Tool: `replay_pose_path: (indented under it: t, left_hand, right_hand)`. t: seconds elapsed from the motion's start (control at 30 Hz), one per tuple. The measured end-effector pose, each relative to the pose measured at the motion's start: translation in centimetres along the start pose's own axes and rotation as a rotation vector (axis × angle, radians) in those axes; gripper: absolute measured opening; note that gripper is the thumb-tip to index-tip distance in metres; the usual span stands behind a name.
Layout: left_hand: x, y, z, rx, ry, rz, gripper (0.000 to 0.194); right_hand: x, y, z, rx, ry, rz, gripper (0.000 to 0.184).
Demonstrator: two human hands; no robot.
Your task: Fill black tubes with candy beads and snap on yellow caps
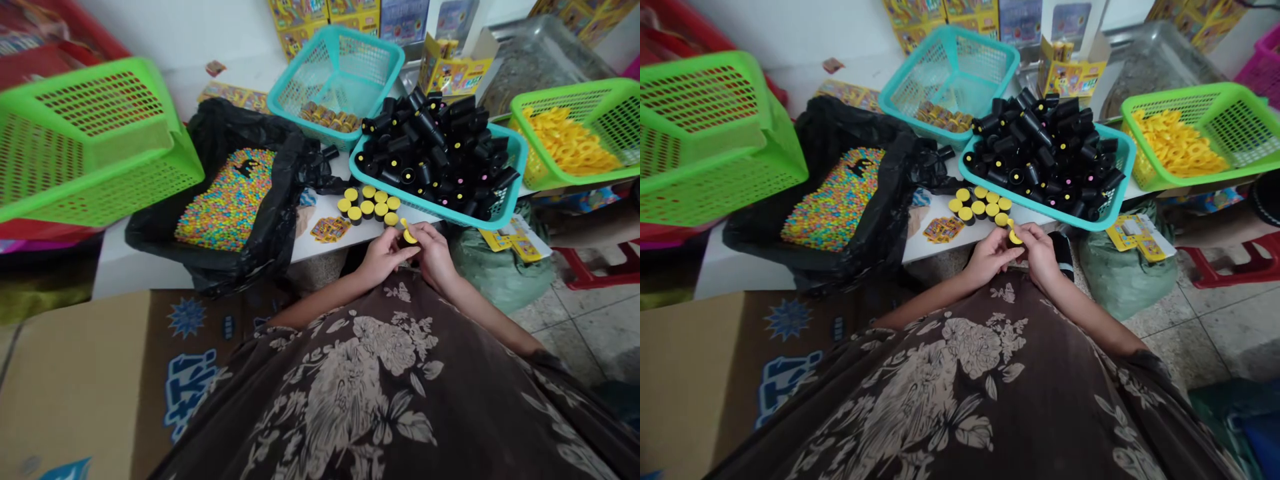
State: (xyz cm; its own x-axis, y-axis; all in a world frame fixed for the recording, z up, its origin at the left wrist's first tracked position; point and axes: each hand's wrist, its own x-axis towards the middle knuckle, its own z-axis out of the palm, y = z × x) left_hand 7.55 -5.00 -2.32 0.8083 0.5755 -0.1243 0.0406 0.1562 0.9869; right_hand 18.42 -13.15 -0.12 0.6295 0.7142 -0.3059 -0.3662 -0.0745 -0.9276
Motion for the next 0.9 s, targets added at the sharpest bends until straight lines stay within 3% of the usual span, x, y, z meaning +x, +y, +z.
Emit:
replay_pose_path:
  t: [0.27, 0.6, 0.67, 0.8, 0.9]
  left_hand:
    - [0.2, -0.3, -0.2, 0.104, -0.010, 0.067, 0.043]
    - [-0.3, -0.1, -0.5, 0.085, -0.051, 0.068, 0.048]
    - [-0.5, -0.2, -0.7, 0.108, -0.045, 0.077, 0.044]
    - [-0.6, 0.0, -0.8, 0.136, -0.036, 0.110, 0.041]
    - [-0.5, 0.3, -0.8, 0.155, -0.026, 0.124, 0.045]
  right_hand:
    - [0.0, 0.8, -0.6, -0.174, 0.074, -0.188, 0.035]
    - [-0.9, 0.3, -1.0, -0.328, 0.036, -0.372, 0.031]
    - [-0.6, 0.3, -0.9, -0.304, 0.036, -0.314, 0.034]
    - [0.2, 0.5, -0.6, -0.217, -0.056, 0.006, 0.046]
    - [0.6, 0.8, -0.5, -0.229, -0.114, 0.087, 0.054]
